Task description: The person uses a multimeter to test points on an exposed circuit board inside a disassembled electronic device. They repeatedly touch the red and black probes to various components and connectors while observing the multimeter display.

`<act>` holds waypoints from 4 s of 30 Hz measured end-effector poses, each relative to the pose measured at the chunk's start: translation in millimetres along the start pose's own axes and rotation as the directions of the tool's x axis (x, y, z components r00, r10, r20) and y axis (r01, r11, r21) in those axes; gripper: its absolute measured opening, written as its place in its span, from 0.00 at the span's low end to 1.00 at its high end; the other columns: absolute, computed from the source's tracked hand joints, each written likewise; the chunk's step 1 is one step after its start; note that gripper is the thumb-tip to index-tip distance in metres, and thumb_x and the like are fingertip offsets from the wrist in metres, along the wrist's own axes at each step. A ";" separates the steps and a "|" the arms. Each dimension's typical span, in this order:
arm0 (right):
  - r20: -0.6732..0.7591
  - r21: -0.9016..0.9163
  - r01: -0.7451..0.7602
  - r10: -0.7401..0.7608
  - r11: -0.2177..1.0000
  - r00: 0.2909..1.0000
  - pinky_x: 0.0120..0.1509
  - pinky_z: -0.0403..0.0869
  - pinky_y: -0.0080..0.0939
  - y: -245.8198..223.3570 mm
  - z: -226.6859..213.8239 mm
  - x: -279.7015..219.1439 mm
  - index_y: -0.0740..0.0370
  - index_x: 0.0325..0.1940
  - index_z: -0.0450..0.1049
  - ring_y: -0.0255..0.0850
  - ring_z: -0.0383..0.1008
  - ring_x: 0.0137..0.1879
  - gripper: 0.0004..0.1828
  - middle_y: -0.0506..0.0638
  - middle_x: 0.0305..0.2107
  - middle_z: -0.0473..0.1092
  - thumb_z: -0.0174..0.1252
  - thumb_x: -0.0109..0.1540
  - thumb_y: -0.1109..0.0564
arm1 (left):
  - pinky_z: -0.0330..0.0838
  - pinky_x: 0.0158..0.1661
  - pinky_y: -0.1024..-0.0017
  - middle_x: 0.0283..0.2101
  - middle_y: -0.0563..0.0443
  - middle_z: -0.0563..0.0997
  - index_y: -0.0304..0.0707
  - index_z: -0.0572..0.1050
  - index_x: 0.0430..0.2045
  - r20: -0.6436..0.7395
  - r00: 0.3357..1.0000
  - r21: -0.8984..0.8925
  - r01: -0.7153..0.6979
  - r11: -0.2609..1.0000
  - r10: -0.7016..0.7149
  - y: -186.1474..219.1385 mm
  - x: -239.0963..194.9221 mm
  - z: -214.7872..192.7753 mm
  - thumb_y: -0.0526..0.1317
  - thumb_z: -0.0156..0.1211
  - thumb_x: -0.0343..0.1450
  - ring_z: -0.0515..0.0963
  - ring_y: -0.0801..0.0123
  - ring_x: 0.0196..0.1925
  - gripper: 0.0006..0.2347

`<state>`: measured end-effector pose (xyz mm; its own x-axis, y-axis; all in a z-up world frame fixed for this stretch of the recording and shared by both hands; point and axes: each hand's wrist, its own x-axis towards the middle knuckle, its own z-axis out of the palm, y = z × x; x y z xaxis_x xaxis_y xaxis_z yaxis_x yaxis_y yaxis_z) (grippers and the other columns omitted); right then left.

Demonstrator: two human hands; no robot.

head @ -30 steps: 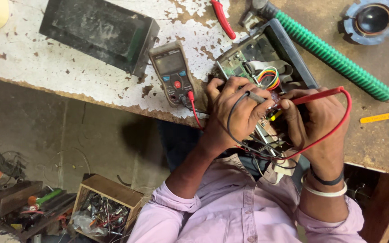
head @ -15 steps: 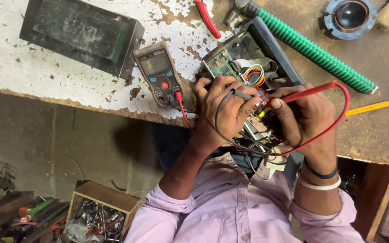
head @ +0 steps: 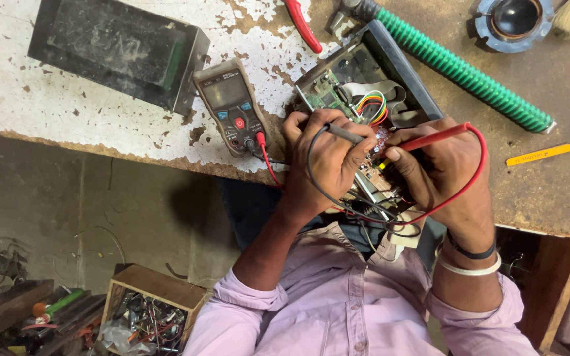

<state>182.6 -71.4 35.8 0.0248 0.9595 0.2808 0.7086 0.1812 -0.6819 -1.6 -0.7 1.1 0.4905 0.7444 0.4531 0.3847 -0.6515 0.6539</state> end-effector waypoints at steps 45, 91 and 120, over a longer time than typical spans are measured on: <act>-0.013 -0.044 -0.029 0.029 0.999 0.999 0.46 0.71 0.43 -5.8 2.8 -3.1 0.63 0.43 0.78 0.46 0.76 0.41 0.04 0.53 0.35 0.75 0.65 0.67 0.60 | 0.56 0.56 0.54 0.42 0.57 0.80 0.44 0.79 0.35 -0.012 0.997 0.081 -0.076 0.994 0.077 -8.6 -6.4 5.4 0.50 0.58 0.75 0.76 0.65 0.53 0.11; -0.079 -0.114 -0.015 0.006 0.993 0.997 0.48 0.69 0.49 -2.4 4.9 -1.3 0.63 0.41 0.76 0.52 0.73 0.41 0.06 0.54 0.33 0.74 0.64 0.66 0.57 | 0.53 0.56 0.52 0.39 0.59 0.80 0.49 0.79 0.35 0.051 0.998 0.043 -0.031 0.999 0.028 0.5 1.1 -1.0 0.48 0.55 0.77 0.75 0.64 0.52 0.09; -0.091 -0.178 -0.028 0.012 0.984 0.996 0.46 0.72 0.49 -5.0 5.4 0.8 0.63 0.41 0.77 0.52 0.76 0.42 0.05 0.55 0.33 0.75 0.62 0.64 0.58 | 0.54 0.57 0.52 0.43 0.56 0.82 0.48 0.80 0.38 0.035 0.998 0.062 -0.053 0.997 0.051 -1.3 0.4 0.5 0.47 0.55 0.77 0.76 0.63 0.53 0.09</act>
<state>175.3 -70.4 35.8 0.0972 0.9378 0.3334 0.8220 0.1132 -0.5582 -1.5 0.4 0.1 0.5367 0.7048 0.4639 0.4063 -0.6978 0.5899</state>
